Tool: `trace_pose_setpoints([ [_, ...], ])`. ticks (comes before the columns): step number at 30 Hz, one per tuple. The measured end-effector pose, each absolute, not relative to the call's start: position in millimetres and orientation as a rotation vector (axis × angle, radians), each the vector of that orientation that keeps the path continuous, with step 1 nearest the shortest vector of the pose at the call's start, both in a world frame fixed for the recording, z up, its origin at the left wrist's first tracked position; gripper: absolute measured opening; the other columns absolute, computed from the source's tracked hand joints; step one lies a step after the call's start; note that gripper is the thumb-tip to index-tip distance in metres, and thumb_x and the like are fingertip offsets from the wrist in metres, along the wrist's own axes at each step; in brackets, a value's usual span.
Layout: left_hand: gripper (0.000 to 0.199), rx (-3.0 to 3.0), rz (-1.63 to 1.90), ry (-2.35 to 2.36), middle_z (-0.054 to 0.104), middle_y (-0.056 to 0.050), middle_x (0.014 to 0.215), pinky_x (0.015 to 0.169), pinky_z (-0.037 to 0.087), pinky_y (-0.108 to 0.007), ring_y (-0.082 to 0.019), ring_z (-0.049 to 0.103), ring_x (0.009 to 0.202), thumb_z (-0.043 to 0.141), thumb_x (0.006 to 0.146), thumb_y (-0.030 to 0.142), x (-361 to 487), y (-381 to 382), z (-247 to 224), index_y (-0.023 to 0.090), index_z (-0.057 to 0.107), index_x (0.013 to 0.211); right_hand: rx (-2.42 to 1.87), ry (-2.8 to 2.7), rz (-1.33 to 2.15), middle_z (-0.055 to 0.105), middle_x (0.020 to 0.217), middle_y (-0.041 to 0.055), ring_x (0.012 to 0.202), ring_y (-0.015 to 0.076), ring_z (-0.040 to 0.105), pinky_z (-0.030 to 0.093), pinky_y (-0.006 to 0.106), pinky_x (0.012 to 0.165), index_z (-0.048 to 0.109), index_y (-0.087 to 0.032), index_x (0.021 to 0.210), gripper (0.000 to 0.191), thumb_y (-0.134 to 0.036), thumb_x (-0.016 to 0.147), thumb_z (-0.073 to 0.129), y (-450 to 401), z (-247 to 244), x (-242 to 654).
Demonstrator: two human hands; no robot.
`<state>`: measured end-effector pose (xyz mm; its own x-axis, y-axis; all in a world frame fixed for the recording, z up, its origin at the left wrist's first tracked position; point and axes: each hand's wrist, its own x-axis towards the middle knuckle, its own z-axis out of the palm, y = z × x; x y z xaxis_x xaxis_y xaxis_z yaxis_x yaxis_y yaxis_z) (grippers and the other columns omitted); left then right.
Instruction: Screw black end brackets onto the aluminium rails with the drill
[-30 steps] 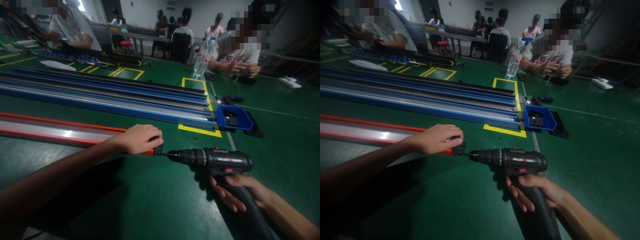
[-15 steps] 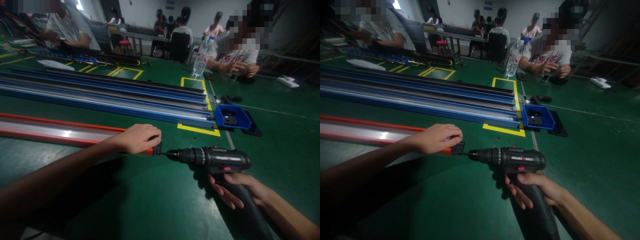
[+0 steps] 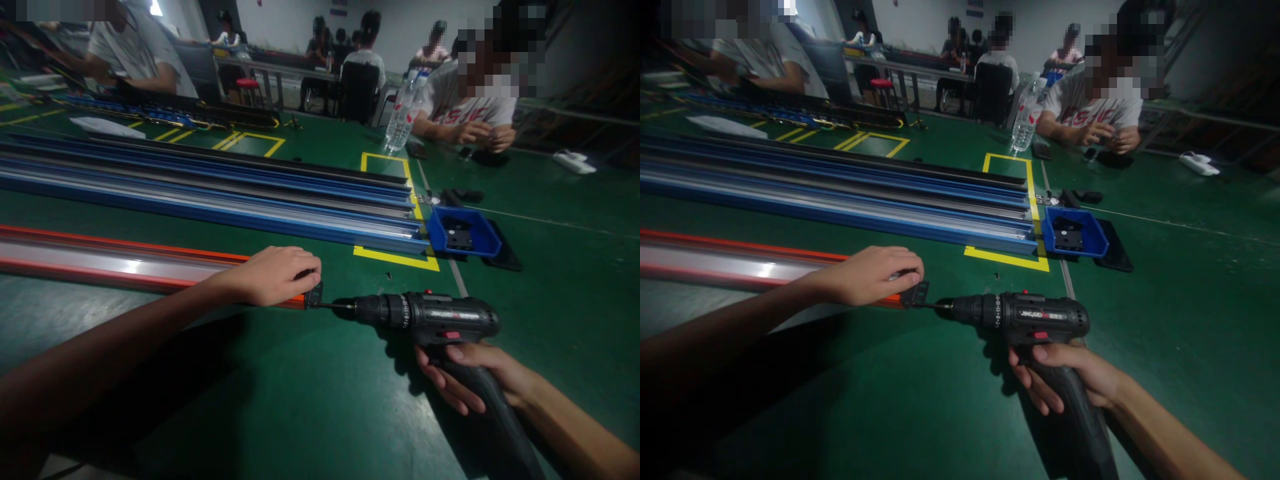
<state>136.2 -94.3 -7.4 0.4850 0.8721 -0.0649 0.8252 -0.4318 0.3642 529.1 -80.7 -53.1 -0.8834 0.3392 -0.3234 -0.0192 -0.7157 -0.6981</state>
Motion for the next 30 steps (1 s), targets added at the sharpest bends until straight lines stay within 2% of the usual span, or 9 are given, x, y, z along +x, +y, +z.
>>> trace_pose_setpoints([
  [11, 0.034, 2.397, 0.184, 1.426, 0.069, -0.002, 0.097, 0.075, 0.035, -0.032, -0.020, 0.060, 0.092, 0.038, 0.104, 0.043, 135.9, -94.6, -7.6, 0.024, 0.065, 0.098, -0.603, -1.051, 2.674, 0.074, 0.085, 0.0111, 0.042, 0.0058, 0.060, 0.058, 0.021, 0.054, 0.075, -0.009, 0.111, 0.033, -0.036, 0.093, 0.069, -80.0, -55.3, 529.6],
  [19, 0.033, 2.389, 0.192, 1.412, 0.069, -0.002, 0.097, 0.075, 0.035, -0.032, -0.020, 0.059, 0.092, 0.038, 0.104, 0.042, 137.2, -95.1, -5.6, 0.024, 0.065, 0.098, -0.651, -1.064, 2.659, 0.072, 0.081, 0.0085, 0.042, 0.0065, 0.059, 0.058, 0.021, 0.052, 0.077, -0.010, 0.108, 0.033, -0.039, 0.091, 0.070, -81.0, -54.1, 529.7],
  [30, 0.034, 2.389, 0.186, 1.416, 0.069, -0.002, 0.097, 0.073, 0.035, -0.032, -0.020, 0.060, 0.092, 0.038, 0.103, 0.042, 137.0, -94.2, -5.9, 0.023, 0.066, 0.099, -0.638, -1.073, 2.669, 0.072, 0.083, 0.0098, 0.043, 0.0060, 0.059, 0.057, 0.021, 0.053, 0.076, -0.010, 0.109, 0.033, -0.038, 0.093, 0.069, -79.4, -54.8, 529.9],
])
